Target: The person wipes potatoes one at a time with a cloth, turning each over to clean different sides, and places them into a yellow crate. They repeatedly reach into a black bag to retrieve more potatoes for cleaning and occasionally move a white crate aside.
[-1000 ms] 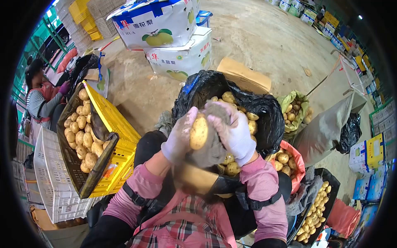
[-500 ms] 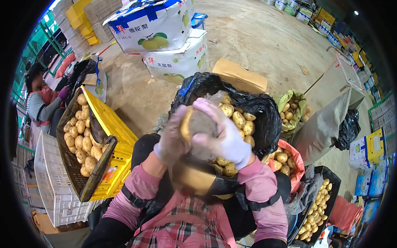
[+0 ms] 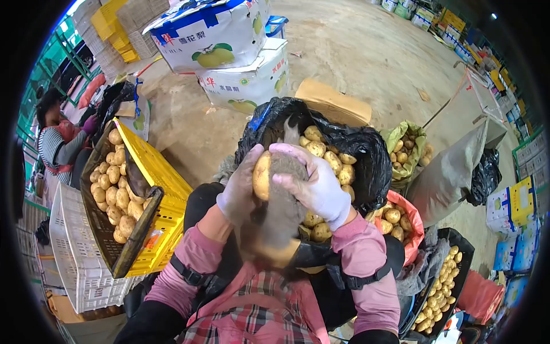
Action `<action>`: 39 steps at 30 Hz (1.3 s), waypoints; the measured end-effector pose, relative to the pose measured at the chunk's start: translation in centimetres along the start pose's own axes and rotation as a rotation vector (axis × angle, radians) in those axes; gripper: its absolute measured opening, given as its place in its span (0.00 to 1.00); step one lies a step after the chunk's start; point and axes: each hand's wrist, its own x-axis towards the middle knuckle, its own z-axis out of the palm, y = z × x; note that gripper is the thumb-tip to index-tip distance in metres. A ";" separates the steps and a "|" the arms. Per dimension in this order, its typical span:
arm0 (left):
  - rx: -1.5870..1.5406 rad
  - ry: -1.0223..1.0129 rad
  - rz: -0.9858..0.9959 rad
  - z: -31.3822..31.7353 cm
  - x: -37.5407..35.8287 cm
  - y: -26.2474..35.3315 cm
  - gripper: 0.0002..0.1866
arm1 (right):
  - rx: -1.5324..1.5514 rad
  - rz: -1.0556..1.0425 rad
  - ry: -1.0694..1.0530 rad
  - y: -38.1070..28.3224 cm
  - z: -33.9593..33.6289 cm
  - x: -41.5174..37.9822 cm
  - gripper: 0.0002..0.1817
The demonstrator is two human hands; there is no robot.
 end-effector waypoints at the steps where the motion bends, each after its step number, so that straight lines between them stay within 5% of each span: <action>1: -0.038 0.029 -0.025 0.6 -0.2 0.0 0.22 | 0.035 0.071 0.033 0.1 0.0 -0.2 0.23; 5: -0.039 -0.002 -0.070 0.6 0.0 -0.5 0.22 | 0.199 0.200 0.230 1.1 -0.5 -0.1 0.21; 7: 0.292 -0.016 0.213 2.2 -1.8 0.0 0.22 | 0.423 0.267 0.335 1.3 -0.4 -0.1 0.19; 9: 0.355 -0.039 0.288 2.4 -2.0 0.3 0.22 | 0.512 0.214 0.264 0.7 -0.6 -0.2 0.20; 11: 0.153 -0.072 0.156 1.2 -0.5 0.6 0.21 | 0.565 0.117 0.141 -0.2 -0.7 -0.1 0.21; 13: 0.320 -0.052 0.243 -0.5 0.5 -0.3 0.18 | 0.251 0.056 -0.009 -0.4 -0.7 0.0 0.26; 15: 0.478 0.029 0.391 -0.8 0.7 -1.7 0.17 | 0.129 0.119 0.052 0.3 0.4 -0.7 0.26; 20: 0.603 0.025 0.383 0.5 -0.2 -1.6 0.19 | 0.069 0.278 0.342 0.6 0.1 0.2 0.13; 23: -0.007 -0.156 0.061 1.1 0.2 0.2 0.25 | 0.445 0.286 0.436 1.1 0.3 0.2 0.13; 24: 0.004 -0.025 0.016 1.7 0.3 0.7 0.33 | 0.560 0.254 0.363 0.6 0.0 -0.1 0.14; 27: -0.119 -0.093 0.004 -1.0 0.8 0.6 0.35 | 0.638 0.139 0.244 -0.1 -0.5 -0.4 0.16; 31: -0.254 -0.359 -0.076 -2.7 1.4 0.8 0.33 | -0.097 -0.123 -0.072 -0.6 -2.0 -0.1 0.27; 34: -0.167 -0.037 0.054 -0.3 1.3 -1.3 0.29 | -0.270 -0.113 0.008 -0.6 1.0 -0.3 0.28; 38: -0.063 -0.082 0.043 0.4 0.1 -0.7 0.28 | 0.159 0.129 0.235 0.2 0.9 0.4 0.21; 39: -0.255 -0.182 -0.018 -0.3 0.8 -1.8 0.28 | 0.135 0.095 0.293 0.5 0.6 0.6 0.16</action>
